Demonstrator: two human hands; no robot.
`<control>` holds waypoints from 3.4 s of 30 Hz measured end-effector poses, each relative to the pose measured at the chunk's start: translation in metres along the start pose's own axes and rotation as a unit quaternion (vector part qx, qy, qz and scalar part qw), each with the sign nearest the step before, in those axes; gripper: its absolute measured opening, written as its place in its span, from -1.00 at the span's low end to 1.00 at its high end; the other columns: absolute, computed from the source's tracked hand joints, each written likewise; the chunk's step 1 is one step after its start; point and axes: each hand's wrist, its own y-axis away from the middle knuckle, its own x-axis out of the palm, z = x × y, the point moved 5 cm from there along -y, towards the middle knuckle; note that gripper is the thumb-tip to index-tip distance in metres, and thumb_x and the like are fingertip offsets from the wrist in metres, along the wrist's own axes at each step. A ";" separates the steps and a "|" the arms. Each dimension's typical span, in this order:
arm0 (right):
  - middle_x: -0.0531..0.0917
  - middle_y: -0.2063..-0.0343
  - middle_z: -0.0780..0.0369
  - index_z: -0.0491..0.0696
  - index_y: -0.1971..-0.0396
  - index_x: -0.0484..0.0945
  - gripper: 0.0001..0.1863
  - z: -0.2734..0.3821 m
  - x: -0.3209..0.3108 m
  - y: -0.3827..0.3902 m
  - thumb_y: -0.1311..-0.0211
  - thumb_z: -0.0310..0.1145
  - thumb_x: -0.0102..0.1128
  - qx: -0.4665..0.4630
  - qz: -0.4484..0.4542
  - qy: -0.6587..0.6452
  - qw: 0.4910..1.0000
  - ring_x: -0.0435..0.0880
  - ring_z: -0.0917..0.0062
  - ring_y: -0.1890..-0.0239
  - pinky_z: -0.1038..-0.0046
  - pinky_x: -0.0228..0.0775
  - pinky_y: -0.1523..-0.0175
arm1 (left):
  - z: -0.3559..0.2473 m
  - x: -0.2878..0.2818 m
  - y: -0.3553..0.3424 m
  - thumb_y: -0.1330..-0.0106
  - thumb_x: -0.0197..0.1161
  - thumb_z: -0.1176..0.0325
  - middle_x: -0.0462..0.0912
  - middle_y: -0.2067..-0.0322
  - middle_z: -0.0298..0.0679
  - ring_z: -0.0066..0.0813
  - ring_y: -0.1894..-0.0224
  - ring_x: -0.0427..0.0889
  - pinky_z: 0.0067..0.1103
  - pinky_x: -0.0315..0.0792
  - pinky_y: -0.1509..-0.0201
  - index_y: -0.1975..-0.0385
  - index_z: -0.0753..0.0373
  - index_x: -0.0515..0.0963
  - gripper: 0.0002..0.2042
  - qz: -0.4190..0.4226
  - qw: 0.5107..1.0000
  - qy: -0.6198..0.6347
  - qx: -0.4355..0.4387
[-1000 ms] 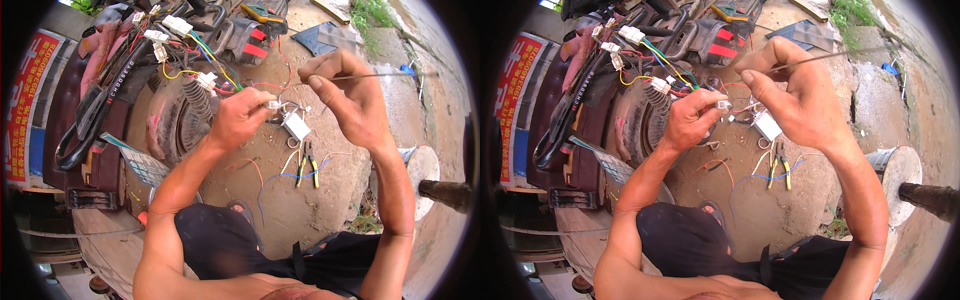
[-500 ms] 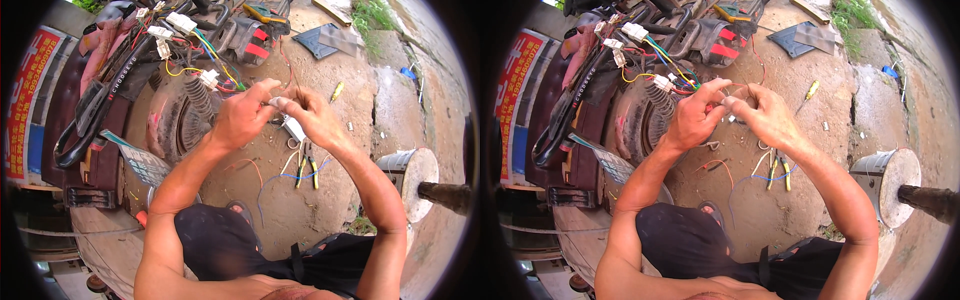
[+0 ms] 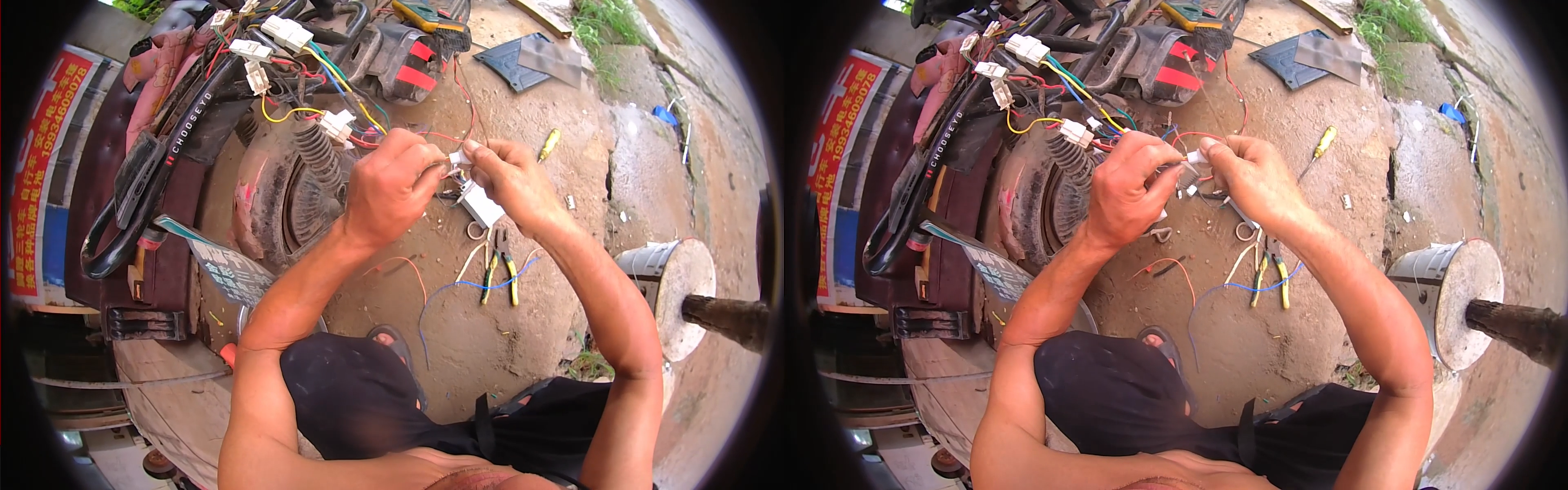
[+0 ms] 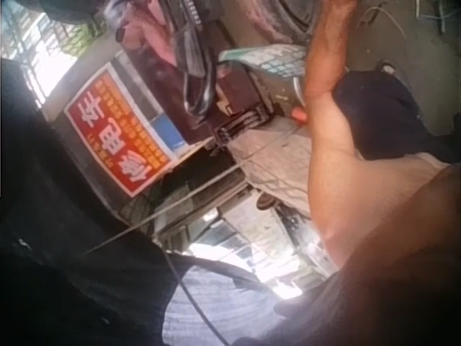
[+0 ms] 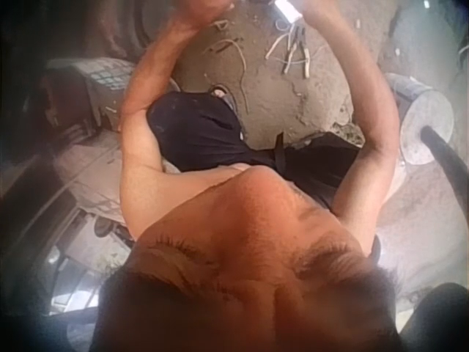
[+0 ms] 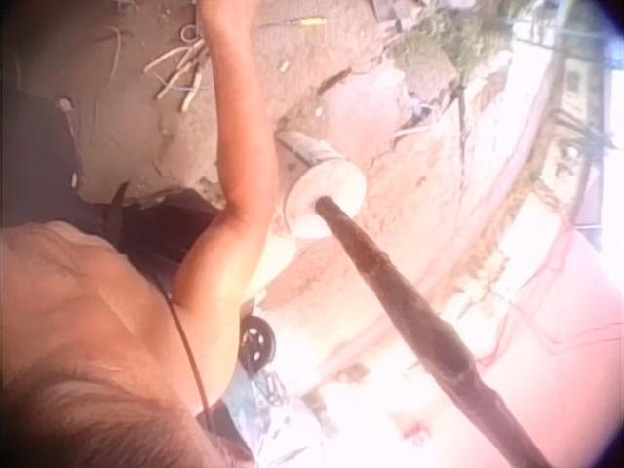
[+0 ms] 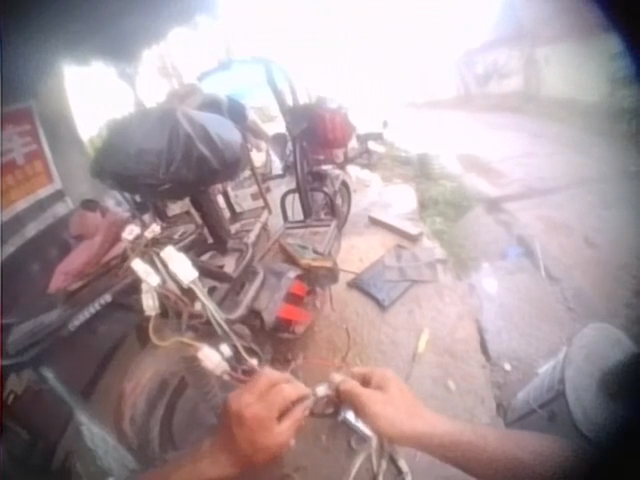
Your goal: The person works on the electrical wiring of a bicycle by hand, connecting and disconnecting several plastic wire connectors, and using a pair of pliers to cut a wire.
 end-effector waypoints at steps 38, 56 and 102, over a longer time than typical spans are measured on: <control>0.45 0.61 0.48 -0.03 0.33 0.63 -0.71 -0.009 -0.029 -0.008 -0.45 -0.10 0.25 0.030 0.009 -0.090 0.995 0.30 0.80 0.58 0.64 0.08 0.48 | -0.016 0.025 0.015 -0.38 0.33 0.43 0.73 0.28 -0.15 -0.37 0.33 0.71 -0.47 0.57 0.25 0.04 0.33 0.67 -0.78 0.144 0.981 0.085 -0.098; 0.52 0.57 0.43 -0.03 0.37 0.62 -0.68 -0.020 -0.007 0.005 -0.46 -0.08 0.25 0.031 0.051 -0.006 0.998 0.36 0.77 0.53 0.59 0.16 0.43 | 0.037 0.063 0.038 -0.54 0.18 0.38 0.77 0.22 -0.16 -0.44 0.31 0.75 -0.47 0.64 0.11 0.12 0.28 0.59 -0.87 -0.005 0.658 0.621 -0.426; 0.71 0.39 0.26 -0.23 0.17 0.58 -0.83 0.075 -0.001 0.061 -0.56 -0.43 0.08 -0.314 -0.006 -0.014 0.949 0.67 0.68 0.34 0.59 0.51 0.25 | 0.015 0.043 0.030 -0.63 -0.01 0.30 0.57 0.16 -0.22 -0.43 0.17 0.56 -0.37 0.43 0.01 0.10 0.27 0.51 -0.80 0.011 0.384 0.885 -0.261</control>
